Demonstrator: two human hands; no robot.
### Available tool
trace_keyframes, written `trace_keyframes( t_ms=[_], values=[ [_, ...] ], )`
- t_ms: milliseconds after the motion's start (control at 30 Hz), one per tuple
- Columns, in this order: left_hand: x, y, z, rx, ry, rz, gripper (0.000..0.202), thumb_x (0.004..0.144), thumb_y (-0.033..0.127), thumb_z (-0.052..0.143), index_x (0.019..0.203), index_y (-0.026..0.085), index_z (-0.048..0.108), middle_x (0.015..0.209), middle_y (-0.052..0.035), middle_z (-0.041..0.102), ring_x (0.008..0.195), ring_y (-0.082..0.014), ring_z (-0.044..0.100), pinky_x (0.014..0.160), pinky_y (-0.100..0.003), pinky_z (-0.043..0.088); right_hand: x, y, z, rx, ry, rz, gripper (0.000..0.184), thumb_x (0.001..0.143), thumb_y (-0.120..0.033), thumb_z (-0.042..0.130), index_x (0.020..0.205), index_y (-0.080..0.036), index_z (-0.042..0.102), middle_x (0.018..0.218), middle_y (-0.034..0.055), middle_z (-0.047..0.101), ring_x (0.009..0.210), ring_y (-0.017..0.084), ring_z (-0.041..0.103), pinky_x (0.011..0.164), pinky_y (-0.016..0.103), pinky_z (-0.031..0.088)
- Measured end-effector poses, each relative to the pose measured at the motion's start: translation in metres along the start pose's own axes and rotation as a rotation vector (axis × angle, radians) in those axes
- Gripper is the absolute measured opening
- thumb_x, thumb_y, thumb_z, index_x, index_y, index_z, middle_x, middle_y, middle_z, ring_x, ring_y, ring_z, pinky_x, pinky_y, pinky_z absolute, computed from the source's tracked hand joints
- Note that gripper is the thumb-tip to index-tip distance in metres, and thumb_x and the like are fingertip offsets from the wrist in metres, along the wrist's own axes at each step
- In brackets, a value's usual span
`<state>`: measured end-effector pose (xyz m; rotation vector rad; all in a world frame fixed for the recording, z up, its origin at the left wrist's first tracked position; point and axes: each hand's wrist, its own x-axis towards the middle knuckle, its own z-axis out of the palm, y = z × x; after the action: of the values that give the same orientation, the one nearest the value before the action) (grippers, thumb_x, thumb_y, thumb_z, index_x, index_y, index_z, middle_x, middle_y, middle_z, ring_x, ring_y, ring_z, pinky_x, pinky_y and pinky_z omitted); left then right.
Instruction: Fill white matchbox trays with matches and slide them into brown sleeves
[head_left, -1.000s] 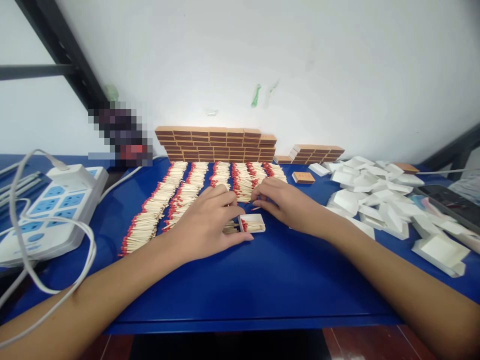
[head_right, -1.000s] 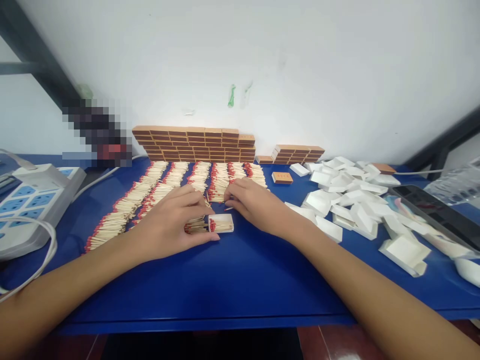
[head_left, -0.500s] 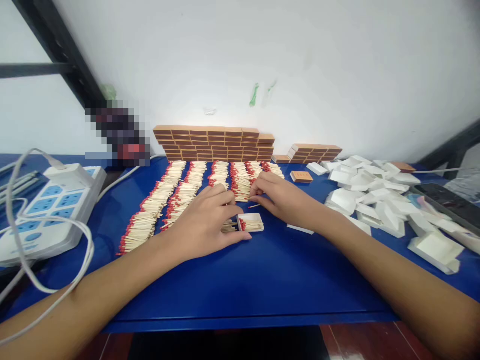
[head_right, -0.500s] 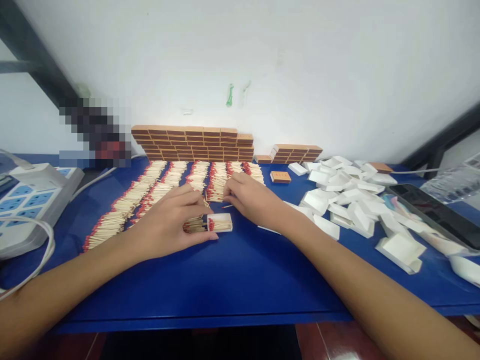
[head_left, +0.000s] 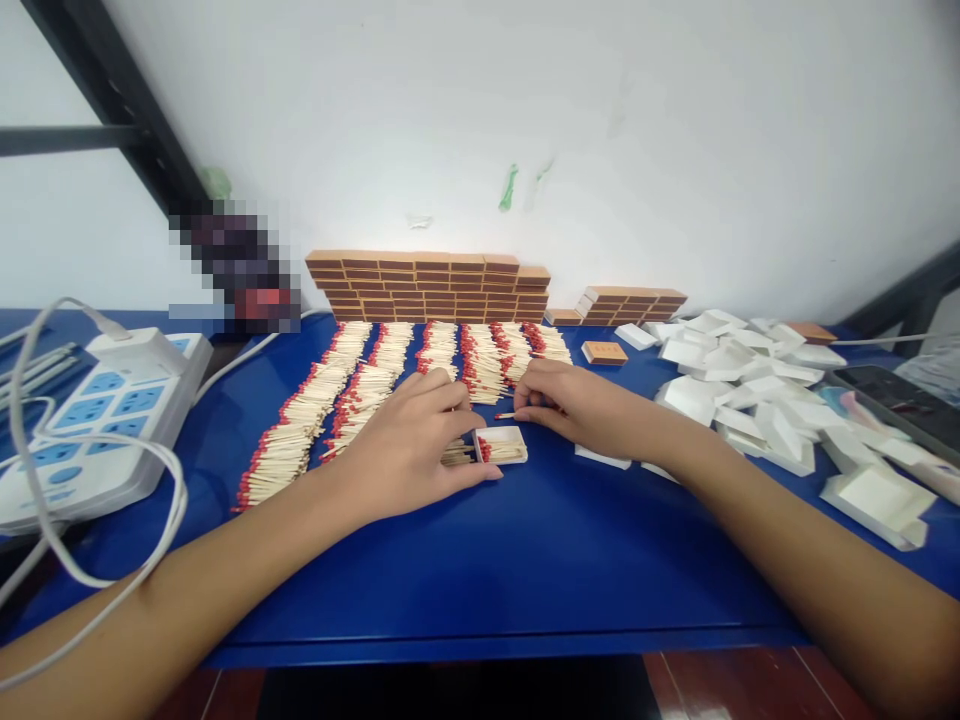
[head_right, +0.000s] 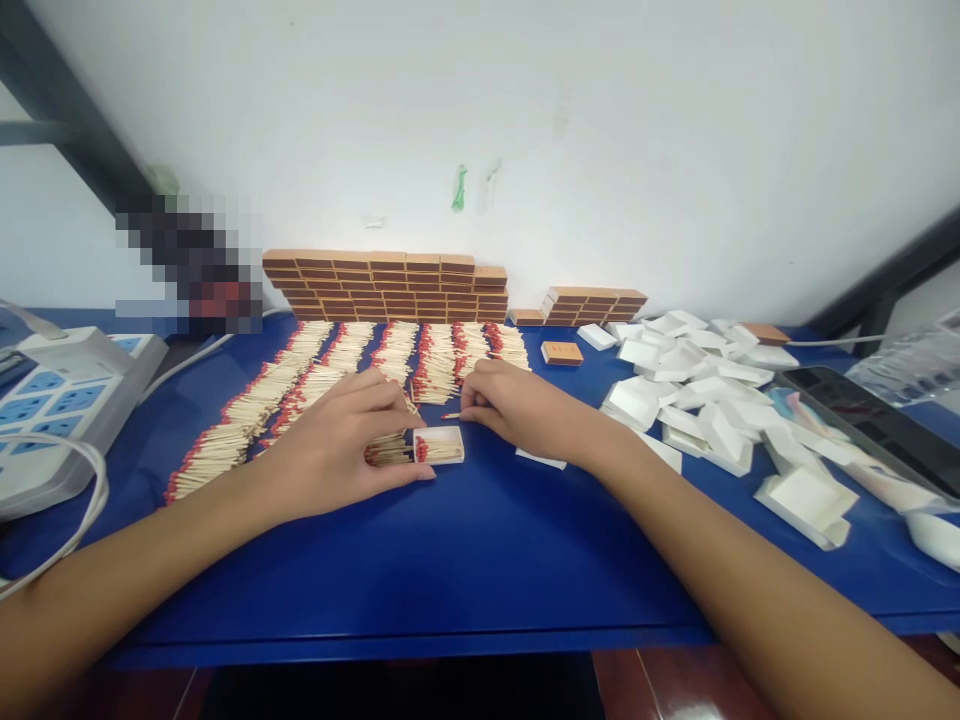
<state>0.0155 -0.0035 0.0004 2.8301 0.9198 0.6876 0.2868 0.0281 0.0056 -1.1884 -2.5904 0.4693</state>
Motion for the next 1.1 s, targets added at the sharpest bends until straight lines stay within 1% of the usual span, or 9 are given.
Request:
trace_keyframes(
  t_ms=[200, 333, 467, 600, 700, 867, 933, 1033, 1100],
  values=[
    [0.000, -0.001, 0.000, 0.018, 0.019, -0.003, 0.033, 0.093, 0.052, 0.081, 0.099, 0.020, 0.078, 0.096, -0.0063, 0.069, 0.100, -0.0268, 0.061, 0.089, -0.042, 0.049, -0.004, -0.004, -0.006, 0.007, 0.060, 0.004, 0.018, 0.106, -0.031, 0.055, 0.093, -0.022, 0.062, 0.095, 0.0070, 0.064, 0.091, 0.024, 0.059, 0.078, 0.037, 0.044],
    [0.000, -0.001, 0.001, 0.022, 0.036, -0.009, 0.034, 0.091, 0.052, 0.082, 0.098, 0.020, 0.078, 0.096, -0.0057, 0.069, 0.099, -0.0261, 0.061, 0.090, -0.042, 0.049, -0.009, -0.014, -0.009, 0.020, 0.083, -0.033, 0.019, 0.108, -0.034, 0.054, 0.095, -0.023, 0.062, 0.098, 0.0062, 0.065, 0.090, 0.022, 0.059, 0.078, 0.036, 0.045],
    [-0.001, -0.001, 0.002, 0.020, 0.041, -0.006, 0.035, 0.092, 0.054, 0.081, 0.097, 0.020, 0.078, 0.095, -0.0050, 0.069, 0.097, -0.0249, 0.060, 0.090, -0.042, 0.048, -0.011, -0.031, -0.002, 0.046, 0.051, -0.082, 0.014, 0.107, -0.027, 0.056, 0.096, -0.022, 0.063, 0.103, 0.0071, 0.066, 0.091, 0.022, 0.061, 0.078, 0.035, 0.047],
    [-0.001, -0.002, 0.001, 0.030, 0.037, -0.006, 0.035, 0.092, 0.054, 0.080, 0.097, 0.019, 0.078, 0.095, -0.0051, 0.068, 0.097, -0.0250, 0.060, 0.088, -0.042, 0.048, -0.009, -0.039, 0.004, 0.047, 0.073, -0.092, 0.013, 0.106, -0.024, 0.058, 0.096, -0.022, 0.066, 0.103, 0.0068, 0.066, 0.091, 0.021, 0.062, 0.078, 0.034, 0.048],
    [-0.001, -0.002, 0.001, 0.030, 0.033, -0.006, 0.035, 0.092, 0.054, 0.080, 0.098, 0.019, 0.077, 0.094, -0.0049, 0.068, 0.097, -0.0250, 0.060, 0.088, -0.042, 0.048, -0.008, -0.036, 0.003, 0.074, 0.096, -0.090, 0.014, 0.106, -0.026, 0.058, 0.097, -0.022, 0.068, 0.099, 0.0056, 0.067, 0.088, 0.020, 0.061, 0.076, 0.033, 0.047],
    [0.000, 0.000, -0.001, 0.022, 0.040, -0.008, 0.033, 0.092, 0.052, 0.081, 0.098, 0.020, 0.078, 0.093, -0.0050, 0.068, 0.097, -0.0253, 0.060, 0.089, -0.043, 0.049, -0.003, -0.023, 0.002, 0.096, 0.198, -0.073, 0.019, 0.107, -0.032, 0.059, 0.094, -0.022, 0.067, 0.085, 0.0025, 0.064, 0.077, 0.018, 0.058, 0.071, 0.032, 0.044],
    [0.001, 0.001, -0.003, 0.015, 0.059, -0.004, 0.032, 0.093, 0.050, 0.081, 0.099, 0.019, 0.079, 0.094, -0.0057, 0.069, 0.096, -0.0256, 0.060, 0.088, -0.043, 0.049, -0.001, -0.019, 0.004, 0.148, 0.218, -0.080, 0.022, 0.109, -0.034, 0.054, 0.097, -0.022, 0.067, 0.089, 0.0034, 0.067, 0.080, 0.019, 0.060, 0.074, 0.033, 0.046],
    [0.004, -0.001, -0.012, 0.023, 0.136, 0.002, 0.031, 0.092, 0.047, 0.081, 0.106, 0.019, 0.079, 0.091, -0.0058, 0.069, 0.092, -0.0253, 0.060, 0.086, -0.043, 0.049, 0.004, -0.016, 0.010, 0.229, 0.182, -0.106, 0.025, 0.112, -0.031, 0.044, 0.105, -0.023, 0.067, 0.103, 0.0061, 0.073, 0.093, 0.021, 0.065, 0.083, 0.034, 0.048],
    [0.006, -0.003, -0.019, 0.039, 0.202, -0.003, 0.029, 0.093, 0.045, 0.080, 0.105, 0.019, 0.079, 0.088, -0.0050, 0.067, 0.088, -0.0243, 0.059, 0.085, -0.042, 0.048, 0.006, -0.018, 0.015, 0.227, 0.147, -0.101, 0.025, 0.111, -0.028, 0.042, 0.102, -0.023, 0.065, 0.102, 0.0069, 0.073, 0.092, 0.022, 0.065, 0.081, 0.035, 0.048]
  ],
)
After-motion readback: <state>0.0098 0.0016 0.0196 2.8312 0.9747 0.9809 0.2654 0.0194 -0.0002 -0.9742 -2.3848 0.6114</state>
